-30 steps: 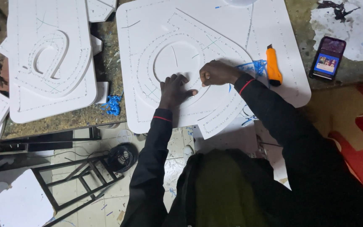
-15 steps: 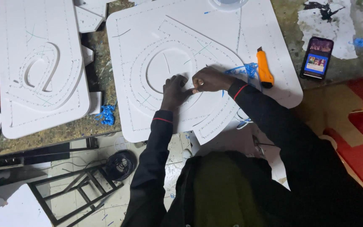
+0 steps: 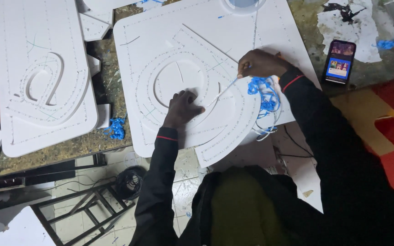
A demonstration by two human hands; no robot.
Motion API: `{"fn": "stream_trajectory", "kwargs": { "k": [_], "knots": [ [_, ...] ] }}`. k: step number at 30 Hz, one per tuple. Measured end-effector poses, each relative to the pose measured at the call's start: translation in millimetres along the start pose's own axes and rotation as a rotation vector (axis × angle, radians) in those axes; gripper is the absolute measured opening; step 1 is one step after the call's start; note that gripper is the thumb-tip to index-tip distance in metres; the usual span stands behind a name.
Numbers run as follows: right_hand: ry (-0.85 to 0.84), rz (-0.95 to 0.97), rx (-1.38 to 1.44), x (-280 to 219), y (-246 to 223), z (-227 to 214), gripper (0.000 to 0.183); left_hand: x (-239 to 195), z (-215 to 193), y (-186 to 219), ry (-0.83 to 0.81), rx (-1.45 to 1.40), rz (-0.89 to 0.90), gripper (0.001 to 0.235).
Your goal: Attaching blue LED strips into the pre-cut channels of a white sign board component
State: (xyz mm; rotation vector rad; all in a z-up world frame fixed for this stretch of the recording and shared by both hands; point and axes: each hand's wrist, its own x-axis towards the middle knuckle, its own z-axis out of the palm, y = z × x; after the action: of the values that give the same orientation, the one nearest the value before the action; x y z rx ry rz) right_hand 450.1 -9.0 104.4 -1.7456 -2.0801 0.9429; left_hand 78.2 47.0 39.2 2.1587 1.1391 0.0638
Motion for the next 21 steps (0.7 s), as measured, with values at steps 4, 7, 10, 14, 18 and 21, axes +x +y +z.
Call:
{"fn": "stream_trajectory", "kwargs": {
  "k": [4,7,10,14,18,21],
  "knots": [
    [0.141,0.134,0.104,-11,65,-14,0.015,-4,-11,13,-0.02,0.031,-0.082,0.051],
    [0.516,0.062,-0.366,-8,103,1,0.012,3,-4,9,-0.021,-0.007,-0.066,0.051],
    [0.762,-0.035,-0.5,-3,59,31,0.037,11,10,3,0.039,-0.075,-0.044,0.066],
    [0.535,-0.433,-0.246,8,6,94,0.029,22,28,-5,0.153,-0.126,0.007,0.075],
    [0.367,-0.387,-0.248,24,15,123,0.021,24,33,-9,0.18,-0.118,0.029,0.078],
    [0.316,-0.389,-0.139,23,5,110,0.021,20,28,-4,0.163,-0.132,0.045,0.073]
  ]
}}
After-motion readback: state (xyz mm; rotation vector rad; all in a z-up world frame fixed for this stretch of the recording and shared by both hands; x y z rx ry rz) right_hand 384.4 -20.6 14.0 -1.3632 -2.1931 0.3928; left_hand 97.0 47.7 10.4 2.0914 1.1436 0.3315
